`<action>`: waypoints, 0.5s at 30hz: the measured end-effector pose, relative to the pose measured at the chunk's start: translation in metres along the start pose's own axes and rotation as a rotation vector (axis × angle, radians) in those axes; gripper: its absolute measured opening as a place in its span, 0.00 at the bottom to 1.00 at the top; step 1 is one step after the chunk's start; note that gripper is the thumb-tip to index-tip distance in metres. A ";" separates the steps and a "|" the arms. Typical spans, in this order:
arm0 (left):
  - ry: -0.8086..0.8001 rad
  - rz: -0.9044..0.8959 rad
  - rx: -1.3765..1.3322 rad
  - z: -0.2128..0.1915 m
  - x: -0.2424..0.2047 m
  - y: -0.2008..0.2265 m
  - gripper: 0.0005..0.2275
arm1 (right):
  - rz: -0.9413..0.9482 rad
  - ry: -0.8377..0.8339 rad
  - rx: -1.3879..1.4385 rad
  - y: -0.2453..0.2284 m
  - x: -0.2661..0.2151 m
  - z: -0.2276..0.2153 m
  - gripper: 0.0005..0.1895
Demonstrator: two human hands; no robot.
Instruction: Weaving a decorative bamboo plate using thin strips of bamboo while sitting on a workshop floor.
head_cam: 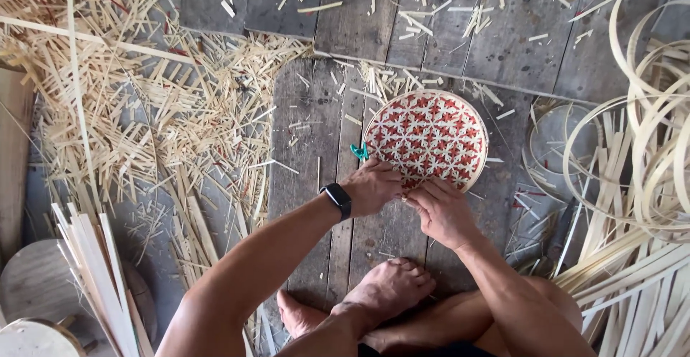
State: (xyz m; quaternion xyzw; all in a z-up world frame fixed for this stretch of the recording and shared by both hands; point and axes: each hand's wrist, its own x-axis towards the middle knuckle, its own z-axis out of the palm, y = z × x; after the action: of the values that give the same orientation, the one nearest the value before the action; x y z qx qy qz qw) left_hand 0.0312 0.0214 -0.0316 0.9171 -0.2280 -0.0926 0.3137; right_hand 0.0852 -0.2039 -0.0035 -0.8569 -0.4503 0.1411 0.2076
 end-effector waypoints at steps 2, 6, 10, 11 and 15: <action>0.075 0.013 -0.054 -0.002 0.006 -0.005 0.09 | -0.026 0.012 0.002 0.005 0.004 -0.001 0.06; 0.001 -0.032 -0.165 0.014 0.004 -0.003 0.04 | 0.014 -0.114 0.077 0.002 0.008 -0.008 0.06; -0.087 -0.173 -0.165 -0.015 0.012 -0.001 0.04 | 0.021 -0.046 0.140 -0.004 0.019 -0.025 0.06; -0.089 -0.157 -0.136 -0.014 0.012 0.001 0.04 | 0.072 -0.121 0.166 -0.005 0.020 -0.028 0.07; -0.160 -0.188 -0.134 -0.009 0.016 -0.002 0.04 | 0.151 -0.203 0.182 -0.005 0.019 -0.030 0.09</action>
State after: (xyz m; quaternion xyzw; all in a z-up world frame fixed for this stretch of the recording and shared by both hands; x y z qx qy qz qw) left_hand 0.0482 0.0199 -0.0258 0.9010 -0.1585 -0.2094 0.3452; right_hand 0.1048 -0.1923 0.0245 -0.8472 -0.3887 0.2824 0.2268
